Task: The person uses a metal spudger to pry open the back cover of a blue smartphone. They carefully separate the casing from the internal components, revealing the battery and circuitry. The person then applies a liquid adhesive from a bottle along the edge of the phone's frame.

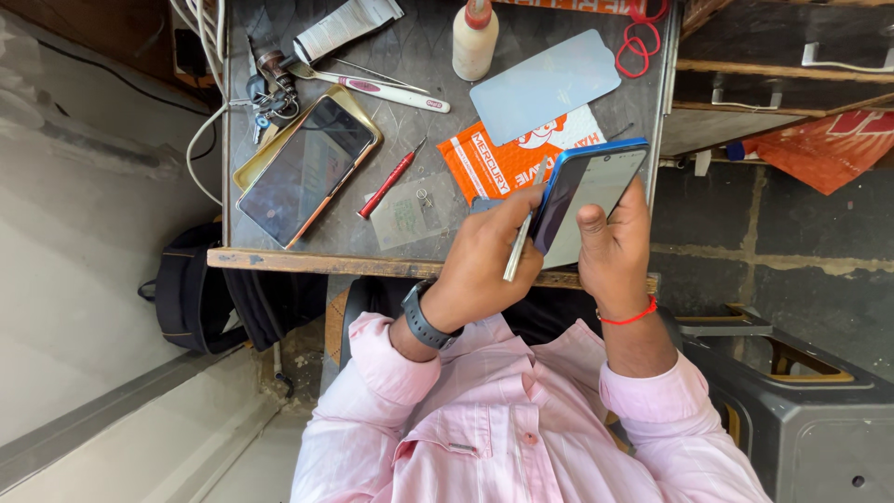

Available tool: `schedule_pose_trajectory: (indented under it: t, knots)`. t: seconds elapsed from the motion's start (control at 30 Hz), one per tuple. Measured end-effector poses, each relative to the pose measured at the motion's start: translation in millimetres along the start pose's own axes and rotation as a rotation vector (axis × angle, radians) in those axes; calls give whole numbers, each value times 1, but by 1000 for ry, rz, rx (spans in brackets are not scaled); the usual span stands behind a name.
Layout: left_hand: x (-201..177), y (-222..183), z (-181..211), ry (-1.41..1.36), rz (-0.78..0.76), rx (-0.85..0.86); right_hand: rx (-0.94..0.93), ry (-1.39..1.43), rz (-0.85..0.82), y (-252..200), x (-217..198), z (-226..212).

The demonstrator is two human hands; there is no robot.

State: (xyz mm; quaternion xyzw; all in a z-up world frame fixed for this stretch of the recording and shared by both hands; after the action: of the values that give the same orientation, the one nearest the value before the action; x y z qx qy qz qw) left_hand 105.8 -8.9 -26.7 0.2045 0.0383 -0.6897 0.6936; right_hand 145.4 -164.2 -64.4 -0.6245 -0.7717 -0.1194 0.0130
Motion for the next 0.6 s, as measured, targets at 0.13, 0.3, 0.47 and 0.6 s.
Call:
schedule_pose_trajectory:
  t: [0.13, 0.3, 0.47, 0.6]
  knots:
    - [3, 1, -3, 32, 17, 12, -9, -65, -3, 2, 1, -2]
    - [6, 0, -4, 27, 23, 8, -15, -36, -15, 4, 4, -4]
    - [5, 3, 1, 29, 10, 2, -2, 11, -8, 3, 1, 2]
    - [7, 2, 6, -59, -81, -48, 93, 264, 45, -1, -14, 20]
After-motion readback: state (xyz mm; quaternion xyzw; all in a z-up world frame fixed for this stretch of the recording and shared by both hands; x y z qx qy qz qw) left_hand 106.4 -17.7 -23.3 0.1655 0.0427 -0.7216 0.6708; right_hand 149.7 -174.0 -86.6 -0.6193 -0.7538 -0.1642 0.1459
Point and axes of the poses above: each hand's wrist, its own y-axis towards the middle knuckle, its own x-axis out of the palm, z = x × y, the point moved 8 cm from there along y, towards the middle knuckle, and after that the axes turned 8 degrees about y, right-handed, at the moved point
